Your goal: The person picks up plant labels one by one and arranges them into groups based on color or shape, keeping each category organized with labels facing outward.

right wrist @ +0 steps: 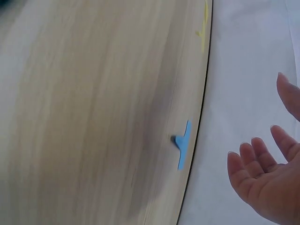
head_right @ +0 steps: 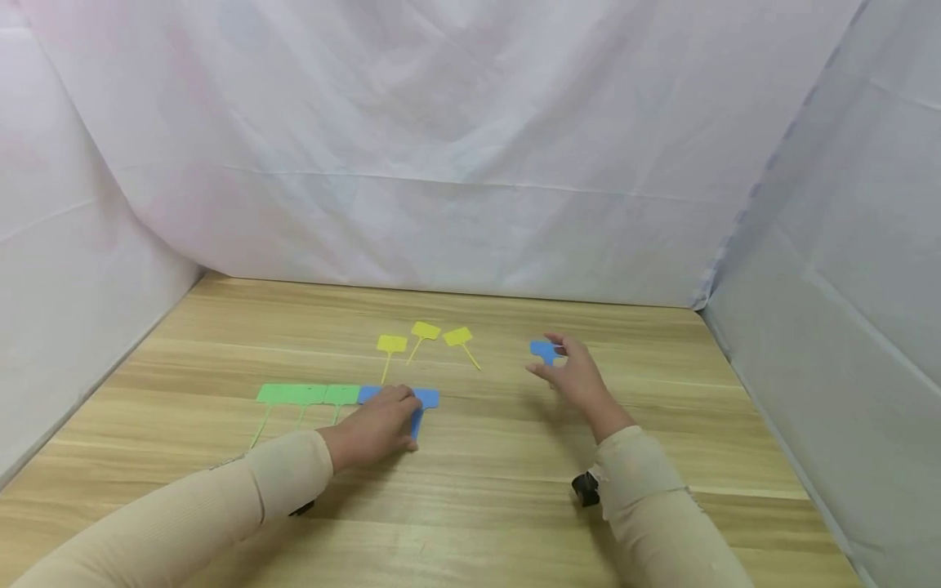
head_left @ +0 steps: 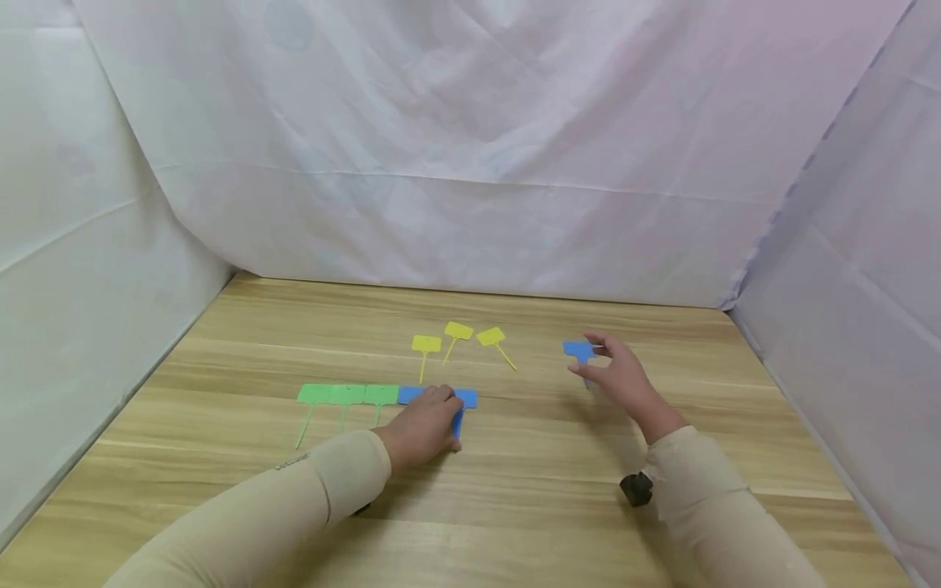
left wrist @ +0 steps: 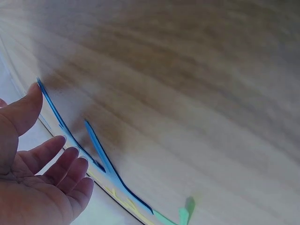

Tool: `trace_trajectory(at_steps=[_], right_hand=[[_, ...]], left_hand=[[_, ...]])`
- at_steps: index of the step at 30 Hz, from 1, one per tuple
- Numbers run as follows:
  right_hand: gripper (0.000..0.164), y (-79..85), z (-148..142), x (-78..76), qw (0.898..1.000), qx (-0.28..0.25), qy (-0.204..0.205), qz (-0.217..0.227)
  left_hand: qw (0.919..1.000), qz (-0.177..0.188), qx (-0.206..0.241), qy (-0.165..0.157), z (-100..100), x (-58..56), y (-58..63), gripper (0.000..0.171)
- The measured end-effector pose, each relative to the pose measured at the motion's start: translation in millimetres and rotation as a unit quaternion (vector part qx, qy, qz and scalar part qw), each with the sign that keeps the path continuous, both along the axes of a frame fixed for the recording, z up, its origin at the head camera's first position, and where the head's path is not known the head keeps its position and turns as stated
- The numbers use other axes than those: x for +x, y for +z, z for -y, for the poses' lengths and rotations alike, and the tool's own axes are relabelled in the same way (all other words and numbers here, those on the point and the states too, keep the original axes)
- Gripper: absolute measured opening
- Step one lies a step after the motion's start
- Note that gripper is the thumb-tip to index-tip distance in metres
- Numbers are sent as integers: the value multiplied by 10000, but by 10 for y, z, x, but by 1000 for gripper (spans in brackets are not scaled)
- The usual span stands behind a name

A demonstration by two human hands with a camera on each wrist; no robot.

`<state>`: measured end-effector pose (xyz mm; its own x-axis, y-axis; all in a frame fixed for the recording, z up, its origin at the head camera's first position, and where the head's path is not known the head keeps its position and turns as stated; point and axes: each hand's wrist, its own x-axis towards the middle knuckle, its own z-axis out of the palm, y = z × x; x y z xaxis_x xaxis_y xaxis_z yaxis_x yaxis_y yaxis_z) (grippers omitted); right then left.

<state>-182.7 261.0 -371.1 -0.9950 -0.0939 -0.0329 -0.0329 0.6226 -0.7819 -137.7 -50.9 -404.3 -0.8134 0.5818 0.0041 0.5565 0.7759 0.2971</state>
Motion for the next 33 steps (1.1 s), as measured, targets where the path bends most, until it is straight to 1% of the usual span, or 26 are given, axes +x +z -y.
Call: trace_trajectory(at_steps=[5,13,17,26,33], right_hand=[[71,-13,-103,-57,9999,102,39,42],[71,-79,-263,-182,9985,502,211,44],[70,-96,-313,-219,9978,598,272,64],[71,-181,-373,-305,9970,734,231,124],[72,-226,-406,-366,9966,784,154,214]], left_hand=[[9999,48,-86,60,-11,-9,-11,42],[9999,120,-30,113,-17,-13,-2,43],[9998,152,-22,118,-19,-15,2,43],[9997,153,-134,143,-32,-24,-13,45],[9998,137,-48,119,-24,-18,-1,44]])
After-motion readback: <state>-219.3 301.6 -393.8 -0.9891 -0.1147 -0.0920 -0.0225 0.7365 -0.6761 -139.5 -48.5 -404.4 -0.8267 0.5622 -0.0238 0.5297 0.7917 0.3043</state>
